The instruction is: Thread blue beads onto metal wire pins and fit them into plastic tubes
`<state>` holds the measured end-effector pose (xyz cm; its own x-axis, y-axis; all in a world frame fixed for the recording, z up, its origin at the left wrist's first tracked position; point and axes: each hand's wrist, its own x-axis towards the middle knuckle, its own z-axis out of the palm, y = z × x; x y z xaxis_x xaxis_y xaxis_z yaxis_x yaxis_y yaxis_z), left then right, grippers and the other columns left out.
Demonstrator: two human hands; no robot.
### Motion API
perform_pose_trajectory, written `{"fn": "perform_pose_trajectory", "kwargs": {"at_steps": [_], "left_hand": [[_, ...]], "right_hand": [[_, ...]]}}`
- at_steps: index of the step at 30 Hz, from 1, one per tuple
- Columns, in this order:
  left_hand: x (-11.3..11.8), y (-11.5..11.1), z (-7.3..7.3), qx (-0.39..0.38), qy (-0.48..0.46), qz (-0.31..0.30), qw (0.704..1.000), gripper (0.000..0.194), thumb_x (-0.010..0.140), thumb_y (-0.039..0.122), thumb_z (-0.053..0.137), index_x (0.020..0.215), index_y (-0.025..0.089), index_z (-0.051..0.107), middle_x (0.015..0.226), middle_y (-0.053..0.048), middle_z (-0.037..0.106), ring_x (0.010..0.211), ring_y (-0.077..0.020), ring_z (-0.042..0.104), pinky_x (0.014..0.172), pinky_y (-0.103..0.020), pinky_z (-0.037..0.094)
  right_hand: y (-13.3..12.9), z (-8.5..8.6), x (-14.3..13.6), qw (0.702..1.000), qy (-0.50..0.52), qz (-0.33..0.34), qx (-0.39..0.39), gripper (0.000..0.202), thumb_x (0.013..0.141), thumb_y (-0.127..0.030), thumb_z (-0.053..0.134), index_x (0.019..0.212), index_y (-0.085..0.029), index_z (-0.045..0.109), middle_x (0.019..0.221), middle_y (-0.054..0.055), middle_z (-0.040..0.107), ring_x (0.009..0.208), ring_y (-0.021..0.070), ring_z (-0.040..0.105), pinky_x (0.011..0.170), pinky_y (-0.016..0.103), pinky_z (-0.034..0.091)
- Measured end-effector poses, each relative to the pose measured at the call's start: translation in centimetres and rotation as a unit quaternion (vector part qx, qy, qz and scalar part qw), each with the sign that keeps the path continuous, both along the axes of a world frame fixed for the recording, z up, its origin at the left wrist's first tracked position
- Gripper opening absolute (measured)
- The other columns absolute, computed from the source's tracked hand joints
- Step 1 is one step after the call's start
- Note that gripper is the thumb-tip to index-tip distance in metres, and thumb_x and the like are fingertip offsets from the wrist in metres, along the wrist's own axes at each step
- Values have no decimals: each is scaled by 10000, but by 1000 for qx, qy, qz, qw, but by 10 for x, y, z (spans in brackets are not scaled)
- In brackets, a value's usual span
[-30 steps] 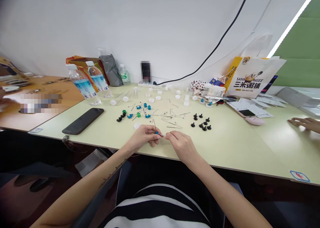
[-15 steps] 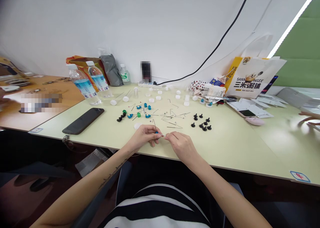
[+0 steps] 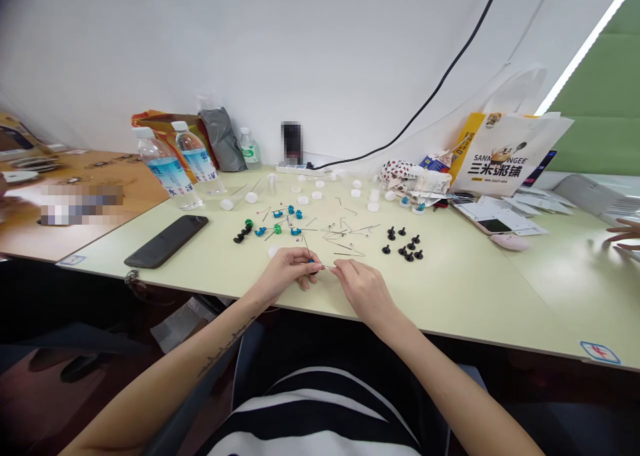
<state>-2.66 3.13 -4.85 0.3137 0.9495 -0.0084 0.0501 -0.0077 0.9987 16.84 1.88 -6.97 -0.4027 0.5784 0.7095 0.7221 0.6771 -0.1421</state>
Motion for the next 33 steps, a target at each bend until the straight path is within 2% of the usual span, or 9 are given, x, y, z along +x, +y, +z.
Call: {"fn": "perform_pose_trajectory", "kwargs": {"at_steps": [10,20,24,29,33], "left_hand": [[1,-2,6,-18,3,-10,1000,271,677,329,686,822,113,608,601,-39,610,521,-107,574,475,-203,482],[1,-2,7,-8,7,-20,1000,258,685,326,675,815,113,611,597,-37,607,559,-123,591,481,-207,484],[1,-3,7,2,13,-24,1000,263,711,349,652,816,112,609,581,-34,596,526,-111,572,476,-204,477],[0,-2,5,-3,-1,-8,1000,284,706,371,658,823,117,606,607,-33,603,479,-86,550,453,-181,456],[0,0,2,-4,-5,5,1000,300,699,389,662,821,122,602,621,-33,603,488,-87,551,447,-178,457]], "right_hand": [[0,0,1,1000,-9,21,-8,203,907,-200,416,826,-153,597,703,49,644,634,128,598,607,225,445],[-1,0,1,999,2,36,-39,184,900,-187,427,854,-147,600,678,34,639,593,113,586,582,215,440],[-1,1,0,999,-3,42,-21,190,907,-199,420,917,-146,602,720,47,658,622,122,606,606,224,464],[0,-1,0,999,-23,27,19,238,901,-216,440,1092,-135,557,836,87,669,734,164,631,655,264,499],[-3,2,1,995,-82,19,53,305,888,-141,434,1179,-119,522,893,109,655,812,190,622,701,294,502]]}}
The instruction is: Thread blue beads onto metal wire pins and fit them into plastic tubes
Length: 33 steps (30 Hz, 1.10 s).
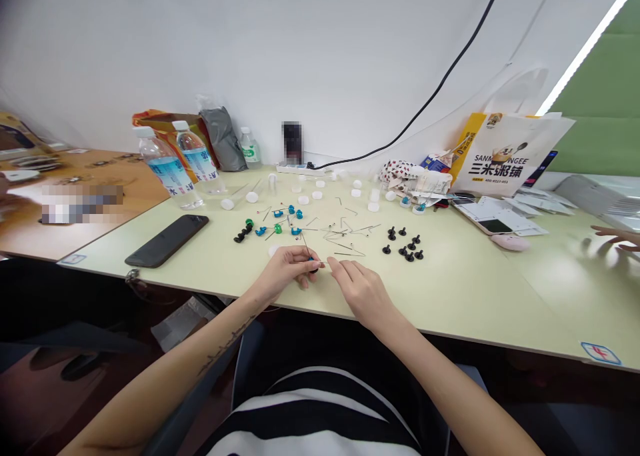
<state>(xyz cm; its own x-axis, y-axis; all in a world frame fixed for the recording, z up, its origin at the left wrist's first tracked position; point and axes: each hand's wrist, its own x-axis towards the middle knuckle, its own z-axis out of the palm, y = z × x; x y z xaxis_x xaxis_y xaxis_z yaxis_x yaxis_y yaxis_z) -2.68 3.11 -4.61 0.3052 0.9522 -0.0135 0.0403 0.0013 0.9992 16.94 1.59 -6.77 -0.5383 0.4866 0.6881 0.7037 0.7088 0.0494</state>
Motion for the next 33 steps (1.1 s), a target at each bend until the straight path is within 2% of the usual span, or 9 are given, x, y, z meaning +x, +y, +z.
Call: {"fn": "perform_pose_trajectory", "kwargs": {"at_steps": [10,16,25,33], "left_hand": [[1,0,-1,7,6,0,1000,291,705,379,659,817,117,603,616,-33,596,487,-84,542,452,-179,464],[0,0,-1,8,8,-1,1000,281,716,373,647,830,120,605,627,-35,602,487,-81,542,457,-179,465],[2,-2,4,5,19,-7,1000,282,670,354,688,806,118,616,581,-14,579,484,-90,548,482,-201,482],[2,-2,2,26,20,-29,999,258,699,337,655,829,116,623,641,-25,588,516,-95,555,502,-223,503]], "right_hand": [[-4,3,1,997,-54,-3,58,311,865,-67,424,1144,-90,560,931,132,654,827,205,614,675,309,508],[-3,2,1,999,-41,9,32,325,876,-103,442,1188,-109,533,917,125,651,819,195,621,676,295,517],[-3,-1,2,999,-42,18,-1,343,878,-75,400,1199,-111,518,948,118,643,842,177,608,699,275,510],[3,-7,4,998,27,33,-37,362,867,-51,396,1205,-124,504,808,66,643,725,130,603,660,233,495]]}}
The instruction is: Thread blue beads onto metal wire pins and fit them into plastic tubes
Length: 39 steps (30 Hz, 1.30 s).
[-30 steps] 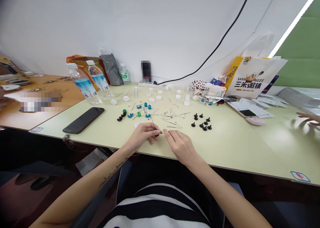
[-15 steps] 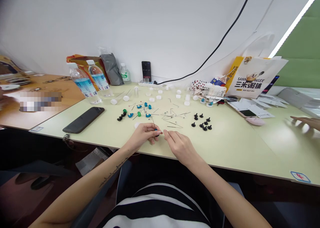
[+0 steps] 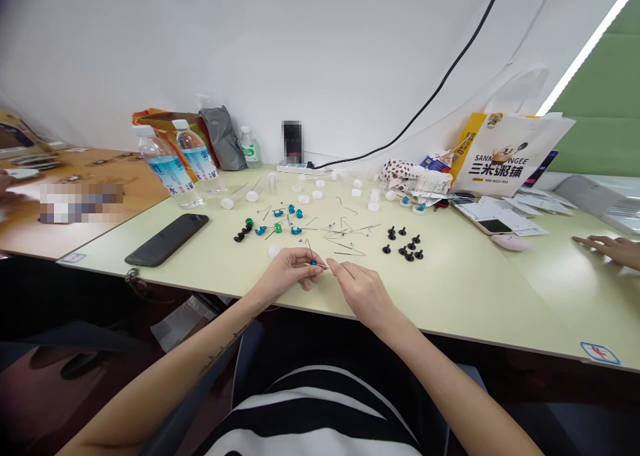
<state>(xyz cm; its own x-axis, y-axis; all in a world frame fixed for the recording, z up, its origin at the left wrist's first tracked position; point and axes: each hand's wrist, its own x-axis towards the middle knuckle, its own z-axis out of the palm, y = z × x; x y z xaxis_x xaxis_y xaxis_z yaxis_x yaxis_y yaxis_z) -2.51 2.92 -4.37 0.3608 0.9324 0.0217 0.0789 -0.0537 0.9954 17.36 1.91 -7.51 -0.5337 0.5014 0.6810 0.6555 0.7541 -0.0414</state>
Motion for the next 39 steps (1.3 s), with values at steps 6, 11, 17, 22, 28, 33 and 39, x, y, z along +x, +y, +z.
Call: {"fn": "perform_pose_trajectory", "kwargs": {"at_steps": [6,11,17,22,28,33,39], "left_hand": [[0,-1,0,11,19,-1,1000,255,723,345,637,832,116,614,624,-27,586,496,-95,557,490,-213,492],[0,0,0,-3,2,4,1000,273,717,372,642,819,121,616,626,-26,583,520,-96,558,474,-193,475],[-2,2,-1,-24,-18,8,1000,278,694,377,667,802,127,615,625,-19,588,517,-93,559,450,-180,459],[-2,3,-3,-37,-17,4,999,273,692,364,673,810,124,615,615,-30,606,509,-97,564,455,-183,466],[-2,1,-2,-33,-9,-1,999,268,707,363,661,814,121,617,600,-33,609,497,-92,561,463,-184,472],[-4,3,-4,-39,-8,-5,999,285,691,358,677,834,120,614,668,-55,632,555,-115,591,481,-203,491],[-5,5,-6,-40,-20,-14,999,263,692,312,677,853,114,611,762,-82,656,570,-111,598,491,-200,493]], "right_hand": [[-2,4,-2,1000,2,-3,-24,337,874,-63,380,1167,-143,525,768,45,637,697,116,600,656,220,487],[-5,8,-2,999,-17,-20,24,280,875,-87,426,1126,-138,541,850,66,645,757,130,604,674,226,478],[-9,13,-3,986,-72,-54,139,290,846,-60,472,1117,-122,556,924,102,641,807,168,594,678,269,455],[-10,16,-4,980,-93,-65,166,248,841,-64,486,1064,-106,585,888,102,646,788,167,593,670,276,453],[-10,16,-4,977,-97,-64,178,244,843,-45,466,1053,-85,584,873,109,648,779,169,593,657,272,458],[-10,14,-3,978,-107,-62,171,267,844,-32,443,1078,-71,567,873,119,640,781,178,588,641,275,459],[-9,16,-4,978,-118,-61,161,265,861,-43,410,1069,-90,566,827,107,627,752,164,576,609,264,442]]}}
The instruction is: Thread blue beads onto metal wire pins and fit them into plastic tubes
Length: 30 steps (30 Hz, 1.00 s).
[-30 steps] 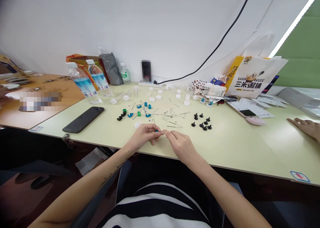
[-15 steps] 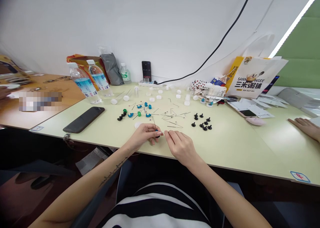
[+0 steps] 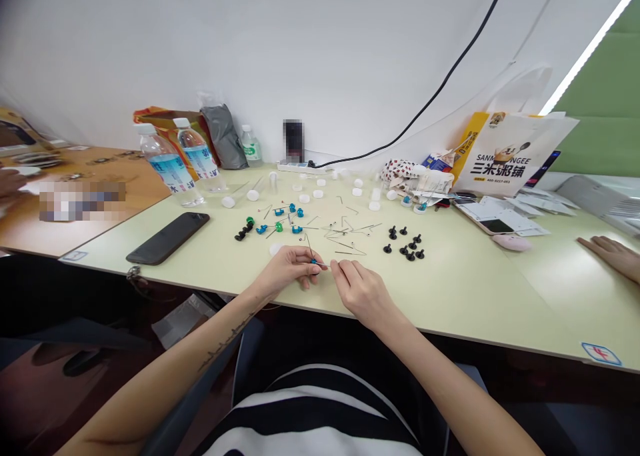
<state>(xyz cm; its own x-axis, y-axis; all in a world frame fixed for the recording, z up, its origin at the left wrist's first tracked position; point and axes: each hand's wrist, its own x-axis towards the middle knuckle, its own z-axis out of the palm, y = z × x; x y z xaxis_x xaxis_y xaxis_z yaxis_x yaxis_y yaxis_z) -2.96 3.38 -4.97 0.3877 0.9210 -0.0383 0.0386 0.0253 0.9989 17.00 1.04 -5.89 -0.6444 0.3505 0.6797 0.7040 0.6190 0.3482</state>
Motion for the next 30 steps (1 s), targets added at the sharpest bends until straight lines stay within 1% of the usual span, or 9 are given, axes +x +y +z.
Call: {"fn": "perform_pose_trajectory", "kwargs": {"at_steps": [5,9,12,14,17,20,23,27,30], "left_hand": [[0,0,1,-1,11,2,1000,240,693,298,676,843,119,624,714,-66,659,536,-96,588,491,-190,488],[0,0,1,1,9,5,1000,234,694,290,673,845,116,626,702,-66,654,536,-99,589,490,-195,489],[1,-1,2,3,7,6,1000,224,697,277,669,839,110,624,654,-60,638,535,-109,590,488,-201,490],[2,-2,3,6,8,9,1000,224,692,275,672,831,106,625,610,-50,622,528,-116,588,480,-205,489],[4,-3,5,7,10,9,1000,235,681,279,678,828,104,626,576,-40,607,513,-119,584,470,-209,486],[4,-3,6,11,14,8,1000,237,680,279,677,831,103,626,582,-39,608,508,-117,581,465,-209,485],[4,-3,7,17,29,6,999,237,692,291,666,832,104,626,574,-32,602,472,-101,561,465,-208,479],[2,-4,8,39,47,3,998,254,715,340,643,818,108,631,570,-24,593,436,-85,536,464,-201,462],[2,-4,6,46,41,6,998,258,728,355,629,815,112,629,579,-24,590,434,-80,527,457,-194,450]], "right_hand": [[0,-2,0,1000,-9,-7,-3,204,851,-61,448,995,-86,591,763,86,603,711,153,553,586,261,414],[0,-4,0,1000,-10,-10,-23,207,860,-73,435,996,-100,588,739,70,583,685,142,531,580,258,391],[1,-5,0,999,-3,-10,-46,188,862,-84,437,953,-116,599,706,50,570,644,131,506,578,257,379],[3,-6,0,997,22,-8,-72,167,866,-103,446,904,-129,606,698,41,567,635,127,503,586,253,379],[6,-7,-1,989,87,10,-123,167,885,-155,448,856,-142,612,706,39,577,651,121,527,601,238,392],[8,-8,-1,975,136,31,-173,204,903,-191,426,848,-150,618,705,42,586,654,119,550,598,228,407],[8,-7,-1,965,160,49,-203,226,910,-205,409,856,-154,622,703,47,595,642,125,555,596,235,424],[8,-6,-2,961,166,62,-211,240,914,-225,401,866,-153,625,689,46,596,616,122,553,594,238,439],[7,-6,-2,969,153,57,-183,222,912,-228,410,932,-149,616,709,53,604,650,134,564,616,246,450]]}}
